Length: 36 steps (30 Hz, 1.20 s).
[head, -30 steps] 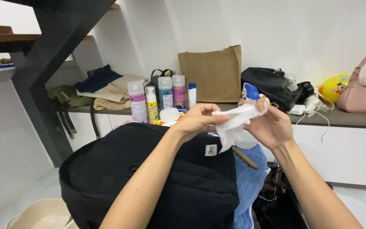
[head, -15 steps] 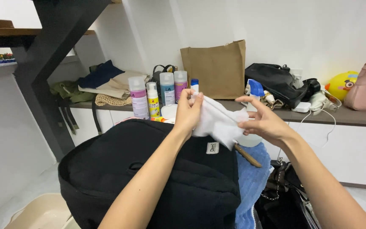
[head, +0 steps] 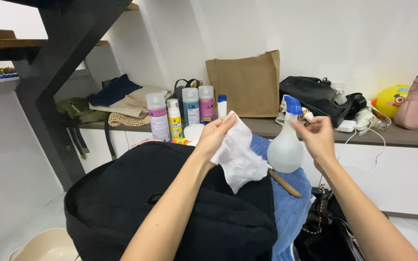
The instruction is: The person wipes the exterior and interior surfaces of a black backpack using a white cloth sprayed with a cleaning solution.
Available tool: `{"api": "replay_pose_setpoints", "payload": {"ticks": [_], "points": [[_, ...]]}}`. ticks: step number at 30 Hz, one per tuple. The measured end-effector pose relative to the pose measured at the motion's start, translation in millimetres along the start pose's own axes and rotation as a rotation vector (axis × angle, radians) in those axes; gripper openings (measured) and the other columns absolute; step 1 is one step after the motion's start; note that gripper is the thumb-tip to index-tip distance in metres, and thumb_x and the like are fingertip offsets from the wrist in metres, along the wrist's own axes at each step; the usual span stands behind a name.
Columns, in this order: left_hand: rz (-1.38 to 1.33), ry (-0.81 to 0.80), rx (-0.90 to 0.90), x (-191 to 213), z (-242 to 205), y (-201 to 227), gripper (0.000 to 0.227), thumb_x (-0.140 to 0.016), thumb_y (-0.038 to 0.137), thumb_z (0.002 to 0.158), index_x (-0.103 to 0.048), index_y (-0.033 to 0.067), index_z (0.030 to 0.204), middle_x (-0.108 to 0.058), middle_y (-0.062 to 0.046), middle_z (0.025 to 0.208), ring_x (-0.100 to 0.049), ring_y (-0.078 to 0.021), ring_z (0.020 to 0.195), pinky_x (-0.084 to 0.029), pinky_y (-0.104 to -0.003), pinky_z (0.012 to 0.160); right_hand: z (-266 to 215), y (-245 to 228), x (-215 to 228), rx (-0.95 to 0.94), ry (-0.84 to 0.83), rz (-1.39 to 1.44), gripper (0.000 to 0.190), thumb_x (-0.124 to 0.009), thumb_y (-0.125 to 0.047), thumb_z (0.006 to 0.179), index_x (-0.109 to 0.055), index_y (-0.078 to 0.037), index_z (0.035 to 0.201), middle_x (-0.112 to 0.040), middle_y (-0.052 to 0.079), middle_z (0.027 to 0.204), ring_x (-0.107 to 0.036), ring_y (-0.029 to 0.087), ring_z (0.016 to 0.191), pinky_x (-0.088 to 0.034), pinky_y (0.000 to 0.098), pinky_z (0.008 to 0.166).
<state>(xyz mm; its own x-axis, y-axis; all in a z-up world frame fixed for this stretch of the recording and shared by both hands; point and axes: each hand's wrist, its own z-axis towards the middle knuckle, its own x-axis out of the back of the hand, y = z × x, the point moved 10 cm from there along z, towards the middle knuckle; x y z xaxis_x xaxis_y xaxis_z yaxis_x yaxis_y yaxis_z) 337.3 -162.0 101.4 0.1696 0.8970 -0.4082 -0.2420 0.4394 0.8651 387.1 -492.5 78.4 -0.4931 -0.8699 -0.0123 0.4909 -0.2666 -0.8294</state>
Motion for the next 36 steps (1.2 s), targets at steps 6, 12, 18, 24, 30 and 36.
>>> {"api": "replay_pose_setpoints", "payload": {"ticks": [6, 12, 18, 24, 30, 36], "points": [[-0.113, -0.054, 0.059, 10, 21, -25, 0.035, -0.082, 0.030, 0.087, -0.074, 0.0054, 0.110, -0.078, -0.015, 0.095, -0.077, -0.0230, 0.082, -0.063, -0.039, 0.075, 27, -1, -54, -0.041, -0.208, -0.207, 0.094, -0.094, -0.052, 0.070, -0.055, -0.002, 0.139, -0.054, 0.025, 0.133, -0.052, 0.042, 0.129, -0.039, 0.0522, 0.110], [-0.348, -0.136, 0.137, 2, -4, -14, 0.034, -0.074, 0.029, 0.096, -0.068, 0.0086, 0.122, -0.076, -0.015, 0.104, -0.076, -0.0274, 0.094, -0.061, -0.045, 0.083, 37, -13, -88, -0.242, -0.291, 0.062, 0.064, -0.086, -0.042, 0.085, -0.058, -0.001, 0.125, -0.074, 0.018, 0.110, -0.074, 0.034, 0.066, -0.061, 0.0489, 0.059], [-0.369, -0.123, 0.182, 17, 6, -32, 0.040, -0.054, 0.027, 0.107, -0.048, 0.0184, 0.146, -0.069, -0.016, 0.130, -0.072, -0.0318, 0.108, -0.058, -0.050, 0.092, 60, -24, -75, 0.174, -0.239, 0.099, 0.029, -0.075, -0.034, 0.102, -0.065, -0.007, 0.105, -0.068, 0.015, 0.092, -0.066, 0.023, 0.052, -0.053, 0.0295, 0.054], [-0.355, -0.049, 0.271, 34, 26, -53, 0.043, -0.044, 0.041, 0.108, -0.065, 0.0211, 0.140, -0.075, -0.011, 0.116, -0.076, -0.0218, 0.090, -0.065, -0.038, 0.077, -47, -192, -50, 0.186, -0.398, 0.017, 0.036, -0.076, -0.038, 0.099, -0.067, -0.003, 0.101, -0.071, 0.018, 0.072, -0.064, 0.027, 0.039, -0.055, 0.0391, 0.045], [-0.445, -0.089, 0.225, 30, 25, -44, 0.046, -0.039, 0.054, 0.107, -0.057, 0.0354, 0.145, -0.068, -0.021, 0.128, -0.071, -0.0339, 0.108, -0.059, -0.056, 0.090, -117, -198, -54, -0.012, -0.686, -0.069, 0.032, -0.073, -0.016, 0.088, -0.071, 0.001, 0.115, -0.063, 0.023, 0.059, -0.055, 0.032, 0.026, -0.043, 0.0393, 0.028], [-0.444, -0.160, 0.218, 18, 15, -31, 0.051, -0.029, 0.065, 0.102, -0.045, 0.0529, 0.149, -0.049, -0.033, 0.146, -0.054, -0.0462, 0.129, -0.047, -0.064, 0.099, -141, -192, -57, -0.037, -0.815, -0.282, 0.034, -0.073, -0.019, 0.089, -0.073, 0.006, 0.113, -0.072, 0.019, 0.061, -0.060, 0.025, 0.030, -0.049, 0.0333, 0.032]]}}
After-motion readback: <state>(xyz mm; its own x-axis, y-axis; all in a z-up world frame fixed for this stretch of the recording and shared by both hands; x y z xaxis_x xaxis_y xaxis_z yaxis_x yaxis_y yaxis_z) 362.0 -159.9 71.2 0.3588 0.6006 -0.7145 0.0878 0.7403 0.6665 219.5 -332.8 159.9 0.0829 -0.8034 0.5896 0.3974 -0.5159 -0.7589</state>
